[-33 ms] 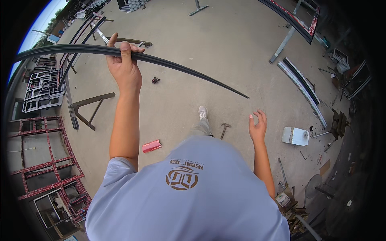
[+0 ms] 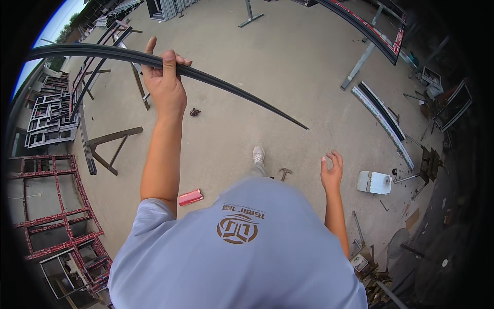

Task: The person selects and positions long metal profiles and rubber seals onto a window frame assembly jig. They align the components along the frame edges, adjust fitment, and move parts between the storage area and the workbench.

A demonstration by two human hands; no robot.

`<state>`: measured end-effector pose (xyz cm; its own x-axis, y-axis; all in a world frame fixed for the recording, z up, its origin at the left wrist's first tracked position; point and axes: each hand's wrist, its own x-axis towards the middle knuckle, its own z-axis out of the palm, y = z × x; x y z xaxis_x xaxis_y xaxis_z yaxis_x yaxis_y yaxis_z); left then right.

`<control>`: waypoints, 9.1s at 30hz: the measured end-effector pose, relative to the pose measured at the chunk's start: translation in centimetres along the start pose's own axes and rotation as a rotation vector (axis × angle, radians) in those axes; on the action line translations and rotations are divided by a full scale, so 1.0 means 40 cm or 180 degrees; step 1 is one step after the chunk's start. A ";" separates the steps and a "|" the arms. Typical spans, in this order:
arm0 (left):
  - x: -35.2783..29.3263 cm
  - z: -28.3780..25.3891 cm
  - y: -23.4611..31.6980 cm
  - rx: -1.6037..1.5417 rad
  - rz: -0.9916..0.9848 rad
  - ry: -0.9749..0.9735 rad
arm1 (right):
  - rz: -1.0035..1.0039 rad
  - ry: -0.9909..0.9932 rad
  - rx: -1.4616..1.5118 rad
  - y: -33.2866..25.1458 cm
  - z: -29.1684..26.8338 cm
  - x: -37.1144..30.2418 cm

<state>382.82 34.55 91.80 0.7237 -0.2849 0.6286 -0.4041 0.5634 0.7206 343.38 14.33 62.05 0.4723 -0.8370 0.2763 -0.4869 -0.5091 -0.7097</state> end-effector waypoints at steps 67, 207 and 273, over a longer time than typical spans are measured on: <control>1.523 0.789 -1.787 0.2500 0.2324 -0.4405 | 0.3025 0.4215 0.3638 0.859 -0.269 1.708; 1.375 1.064 -2.411 0.0337 -0.4524 0.0309 | 0.3919 0.1767 0.2986 0.725 0.032 2.177; 1.194 1.089 -2.221 -0.0221 -0.3474 -0.0460 | 0.3848 0.0735 0.3112 0.847 -0.042 2.104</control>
<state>428.90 -62.89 70.56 0.5983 -0.7412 -0.3043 0.4481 -0.0052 0.8940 365.39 -73.69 62.33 0.0072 -0.6947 -0.7192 0.2100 0.7042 -0.6782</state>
